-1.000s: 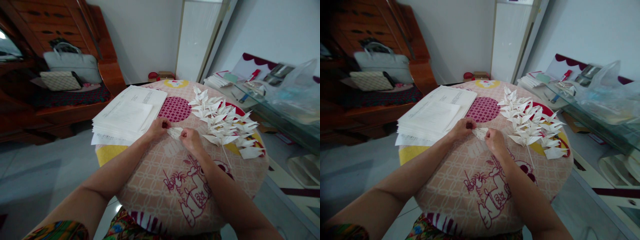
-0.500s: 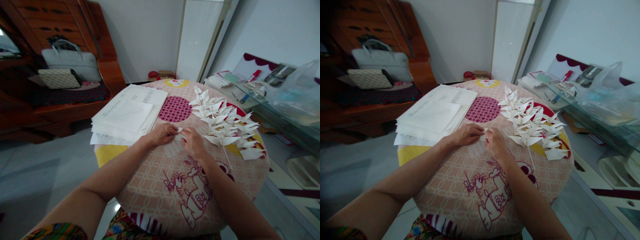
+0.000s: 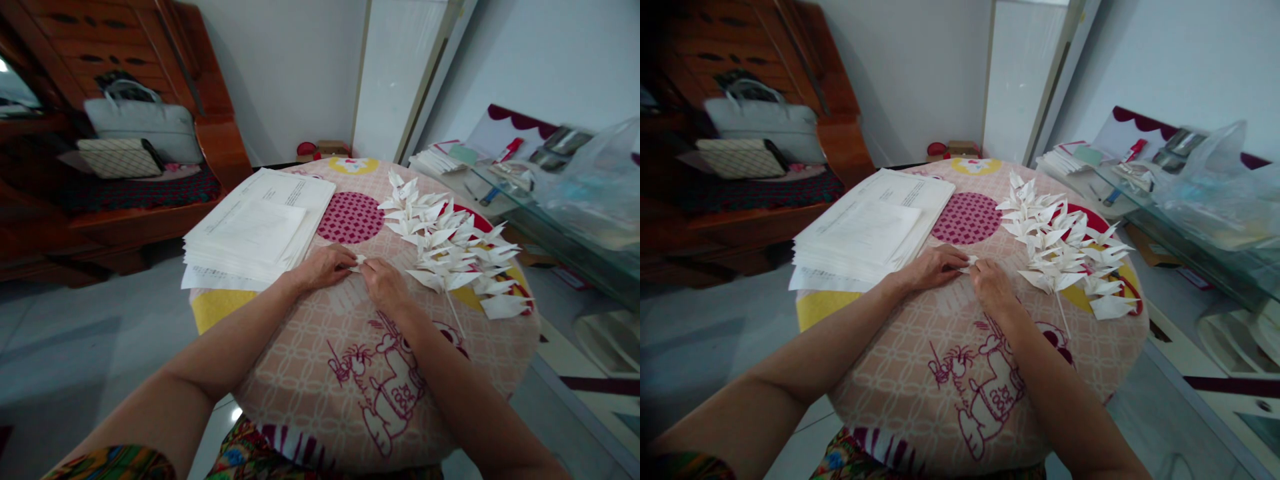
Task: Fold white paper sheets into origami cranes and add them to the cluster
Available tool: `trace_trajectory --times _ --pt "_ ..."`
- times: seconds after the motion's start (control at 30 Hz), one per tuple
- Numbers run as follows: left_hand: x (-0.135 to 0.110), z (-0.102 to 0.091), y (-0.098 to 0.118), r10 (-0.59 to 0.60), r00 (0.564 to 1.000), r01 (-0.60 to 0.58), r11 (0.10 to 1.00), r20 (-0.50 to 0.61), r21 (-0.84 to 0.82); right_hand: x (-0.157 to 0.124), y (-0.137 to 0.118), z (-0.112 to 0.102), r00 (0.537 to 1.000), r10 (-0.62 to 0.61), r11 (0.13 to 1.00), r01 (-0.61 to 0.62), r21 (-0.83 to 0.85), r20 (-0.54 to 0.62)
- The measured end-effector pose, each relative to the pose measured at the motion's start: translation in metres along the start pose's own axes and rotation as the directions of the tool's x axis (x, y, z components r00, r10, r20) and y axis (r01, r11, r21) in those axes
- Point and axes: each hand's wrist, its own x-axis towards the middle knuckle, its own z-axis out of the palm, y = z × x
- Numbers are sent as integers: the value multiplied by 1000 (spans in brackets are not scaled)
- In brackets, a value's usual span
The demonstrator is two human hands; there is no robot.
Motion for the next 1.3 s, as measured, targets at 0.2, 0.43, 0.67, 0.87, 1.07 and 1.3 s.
trace_trajectory --times 0.2,0.43,0.67,0.87,1.07,1.3 --pt "2 -9 12 -234 971 225 963 -41 -150 -1 12 -3 949 194 929 -97 358 -247" --pt "2 -11 9 -402 901 425 736 165 -528 2 25 7 905 416 416 -278 866 90" --pt "4 -9 7 -568 821 564 791 58 -238 10 16 4 905 421 795 -340 502 -54" --pt "5 -10 12 -605 796 605 794 -28 50 8 4 2 949 278 960 -274 52 -145" --pt "3 -5 8 -542 839 542 825 -47 159 6 -3 2 979 132 991 -136 -12 -153" --pt "1 -8 11 -522 850 526 825 -77 206 -1 -2 11 993 -20 965 50 258 -119"
